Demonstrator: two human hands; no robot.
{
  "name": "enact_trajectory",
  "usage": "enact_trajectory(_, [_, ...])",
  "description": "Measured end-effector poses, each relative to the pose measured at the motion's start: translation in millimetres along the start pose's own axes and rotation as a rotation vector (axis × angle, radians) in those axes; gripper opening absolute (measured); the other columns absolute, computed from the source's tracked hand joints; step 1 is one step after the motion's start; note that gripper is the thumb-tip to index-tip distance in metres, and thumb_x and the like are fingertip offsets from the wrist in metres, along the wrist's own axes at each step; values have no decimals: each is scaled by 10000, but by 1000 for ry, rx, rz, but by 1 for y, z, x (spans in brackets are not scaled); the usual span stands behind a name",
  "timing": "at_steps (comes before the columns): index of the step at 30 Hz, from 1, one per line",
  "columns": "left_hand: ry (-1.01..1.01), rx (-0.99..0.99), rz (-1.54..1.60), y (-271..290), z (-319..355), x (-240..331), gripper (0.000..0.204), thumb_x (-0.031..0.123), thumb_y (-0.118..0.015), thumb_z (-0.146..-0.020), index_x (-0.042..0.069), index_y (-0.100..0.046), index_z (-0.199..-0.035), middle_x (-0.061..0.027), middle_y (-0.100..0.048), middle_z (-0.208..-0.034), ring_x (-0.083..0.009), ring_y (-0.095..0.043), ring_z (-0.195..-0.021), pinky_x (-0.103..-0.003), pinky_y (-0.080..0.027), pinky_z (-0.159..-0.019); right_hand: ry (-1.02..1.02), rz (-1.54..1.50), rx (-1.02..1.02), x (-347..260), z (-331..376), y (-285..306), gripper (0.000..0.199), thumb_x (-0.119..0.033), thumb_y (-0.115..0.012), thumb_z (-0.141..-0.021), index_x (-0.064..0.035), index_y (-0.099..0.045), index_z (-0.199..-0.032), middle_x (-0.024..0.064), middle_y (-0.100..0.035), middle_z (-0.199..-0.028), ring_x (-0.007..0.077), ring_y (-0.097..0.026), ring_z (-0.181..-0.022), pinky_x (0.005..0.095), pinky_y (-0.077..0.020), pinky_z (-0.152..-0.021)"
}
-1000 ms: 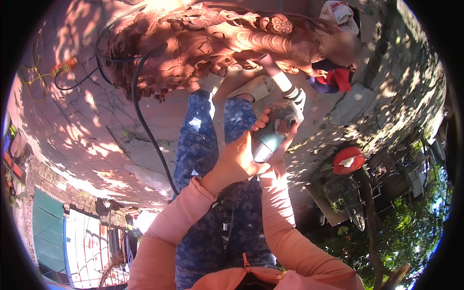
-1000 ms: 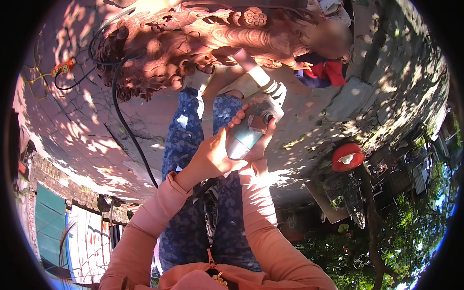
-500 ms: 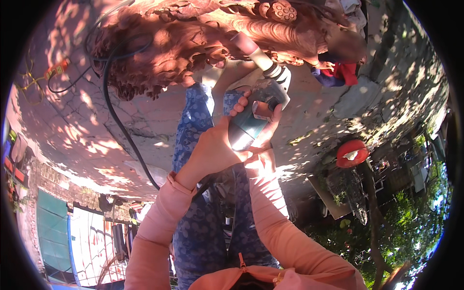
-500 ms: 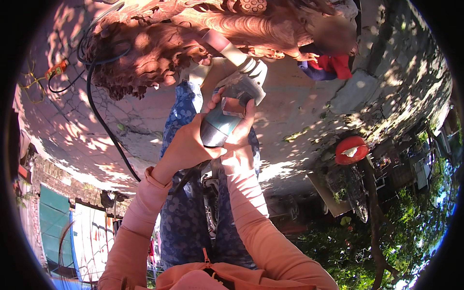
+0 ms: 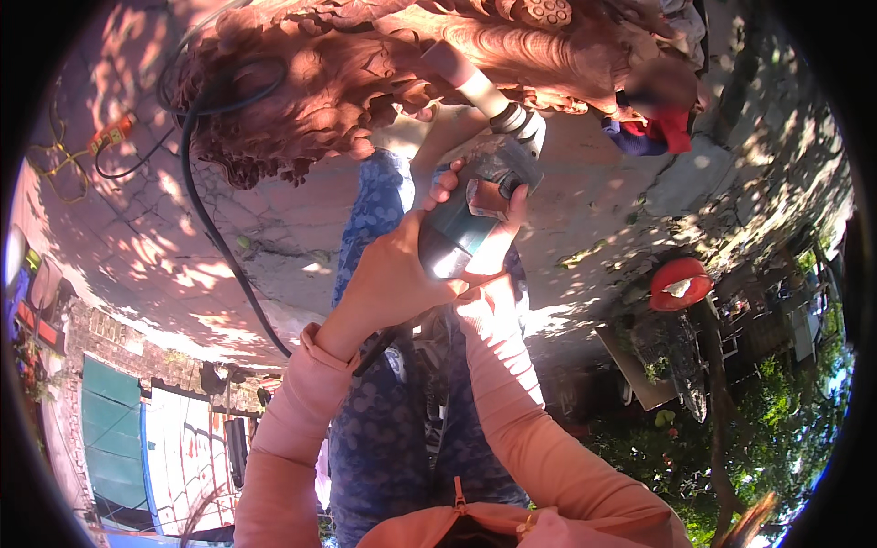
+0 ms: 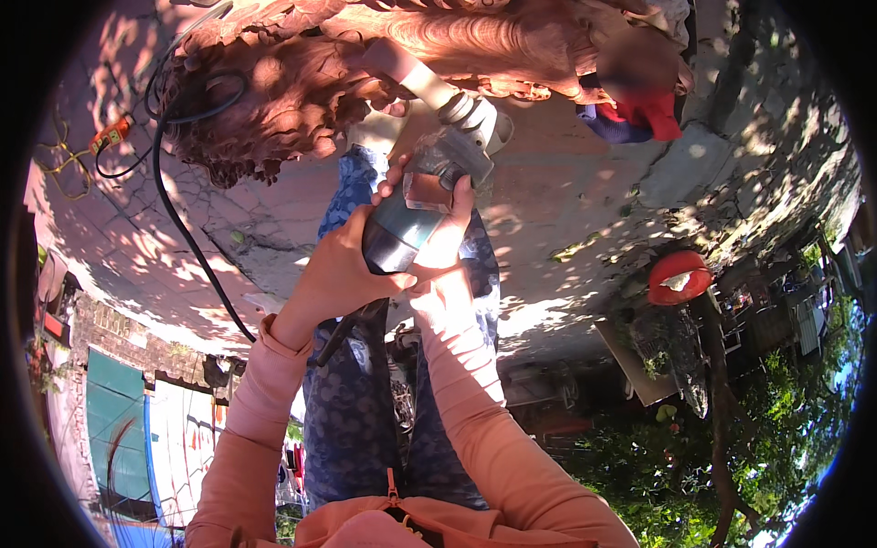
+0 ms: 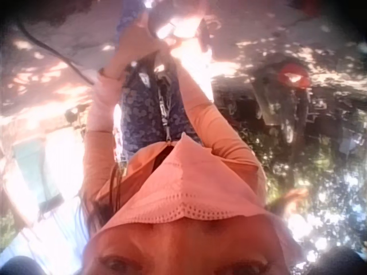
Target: The person uses a handheld rotary carving tool to shape a large piece of wood. They hold the tool with both hands and move it along the wood surface, occasionally pausing to reposition the wood or adjust their grip.
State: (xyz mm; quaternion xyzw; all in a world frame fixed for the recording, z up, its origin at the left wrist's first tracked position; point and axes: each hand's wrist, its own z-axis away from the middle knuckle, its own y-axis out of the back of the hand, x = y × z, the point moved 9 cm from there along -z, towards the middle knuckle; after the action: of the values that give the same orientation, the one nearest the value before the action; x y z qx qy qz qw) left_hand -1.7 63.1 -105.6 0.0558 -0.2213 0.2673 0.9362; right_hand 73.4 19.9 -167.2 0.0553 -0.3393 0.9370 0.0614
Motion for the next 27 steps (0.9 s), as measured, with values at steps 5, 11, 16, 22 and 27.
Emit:
enact_trajectory(5, [7,-7,58,16,-3,3,659,325,-776,-630,-13,-497,-1121,-237,-638,-900,-389,-641,-865,-420,-501,-754,-1,23,11,5,-11,-9,773,-663,-558,-796,-5,-474,-1193,131,-558,-1013,266,-552,-910,402,-469,-824])
enact_trajectory(11, [-42,-17,111,-12,0,1,666,281,-786,-621,-28,-469,-1119,-244,-631,-904,-390,-641,-885,-414,-500,-744,20,65,0,-12,10,4,791,-684,-558,-782,-12,-467,-1190,127,-526,-1008,264,-531,-914,397,-461,-837])
enact_trajectory(16, [-31,-110,126,-30,-7,2,670,279,-799,-611,-31,-468,-1104,-250,-631,-916,-393,-640,-895,-410,-501,-753,61,88,-38,-29,18,8,788,-695,-547,-781,-20,-469,-1181,122,-526,-1011,255,-518,-931,395,-446,-845])
enact_trajectory(22, [-58,2,113,-7,-2,6,708,294,-808,-616,-12,-466,-1155,-234,-636,-921,-381,-645,-897,-410,-505,-756,25,139,-6,-14,2,-1,782,-685,-560,-779,-14,-477,-1173,117,-540,-997,254,-534,-896,386,-454,-818])
enact_trajectory(27, [-94,95,66,8,2,-1,717,298,-805,-622,-6,-462,-1174,-231,-635,-954,-379,-647,-897,-408,-509,-764,12,28,28,5,-6,-5,789,-673,-568,-776,-12,-472,-1196,129,-550,-997,260,-544,-874,393,-464,-789])
